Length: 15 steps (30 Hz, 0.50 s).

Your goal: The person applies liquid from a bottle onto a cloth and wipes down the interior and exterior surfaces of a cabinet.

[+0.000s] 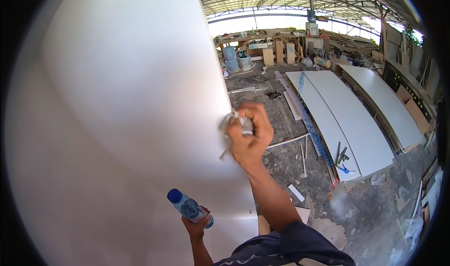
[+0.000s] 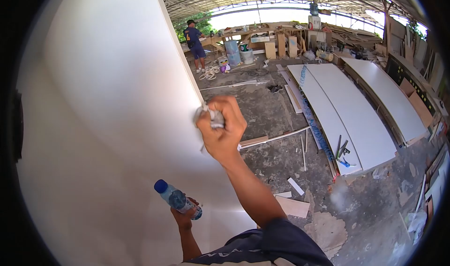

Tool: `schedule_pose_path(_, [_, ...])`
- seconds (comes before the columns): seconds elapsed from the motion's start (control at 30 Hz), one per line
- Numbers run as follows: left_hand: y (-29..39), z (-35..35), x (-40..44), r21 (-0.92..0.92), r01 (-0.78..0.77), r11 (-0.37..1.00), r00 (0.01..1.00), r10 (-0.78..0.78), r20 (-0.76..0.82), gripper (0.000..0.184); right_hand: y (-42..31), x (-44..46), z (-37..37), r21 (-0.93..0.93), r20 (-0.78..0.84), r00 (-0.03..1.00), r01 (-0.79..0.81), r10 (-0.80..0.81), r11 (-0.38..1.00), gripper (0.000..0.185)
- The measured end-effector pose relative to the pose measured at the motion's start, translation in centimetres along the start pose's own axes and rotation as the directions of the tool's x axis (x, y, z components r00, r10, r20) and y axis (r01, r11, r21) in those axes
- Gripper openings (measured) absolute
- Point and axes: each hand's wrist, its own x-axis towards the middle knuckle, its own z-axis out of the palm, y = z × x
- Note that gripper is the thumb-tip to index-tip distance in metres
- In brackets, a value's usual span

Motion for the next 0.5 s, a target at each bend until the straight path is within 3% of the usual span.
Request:
schedule_pose_path(0.17, [0.9, 0.0, -0.1, 0.002, 0.025, 1.0, 0.999, -0.025, 0.025, 0.052, -0.8, -2.2, -1.0, -0.251, -0.079, 0.984, 0.136, -0.16, 0.959, 0.021])
schedule_pose_path(0.27, [1.0, 0.3, -0.1, -0.01, 0.017, 1.0, 0.999, -0.016, 0.035, 0.052, -2.0, 0.4, 0.8, -0.115, -0.191, 0.955, 0.209, -0.228, 0.971, 0.032])
schedule_pose_path(0.3, [1.1, 0.3, -0.1, -0.011, 0.03, 0.999, 0.999, -0.03, 0.026, 0.052, -2.2, 2.1, 1.4, -0.134, -0.152, 0.933, 0.307, -0.326, 0.942, 0.046])
schedule_pose_path(0.43, [1.2, 0.4, -0.4, 0.012, 0.063, 0.998, 0.998, -0.063, -0.002, 0.053, -1.5, 2.8, 2.8, -0.111, -0.037, 0.945, 0.318, -0.324, 0.941, 0.027])
schedule_pose_path(0.5, [0.7, 0.2, -0.3, 0.011, 0.055, 0.998, 0.999, -0.055, 0.001, 0.054, -1.5, -0.1, 0.9, -0.279, 0.026, 0.944, 0.323, -0.329, 0.904, 0.017])
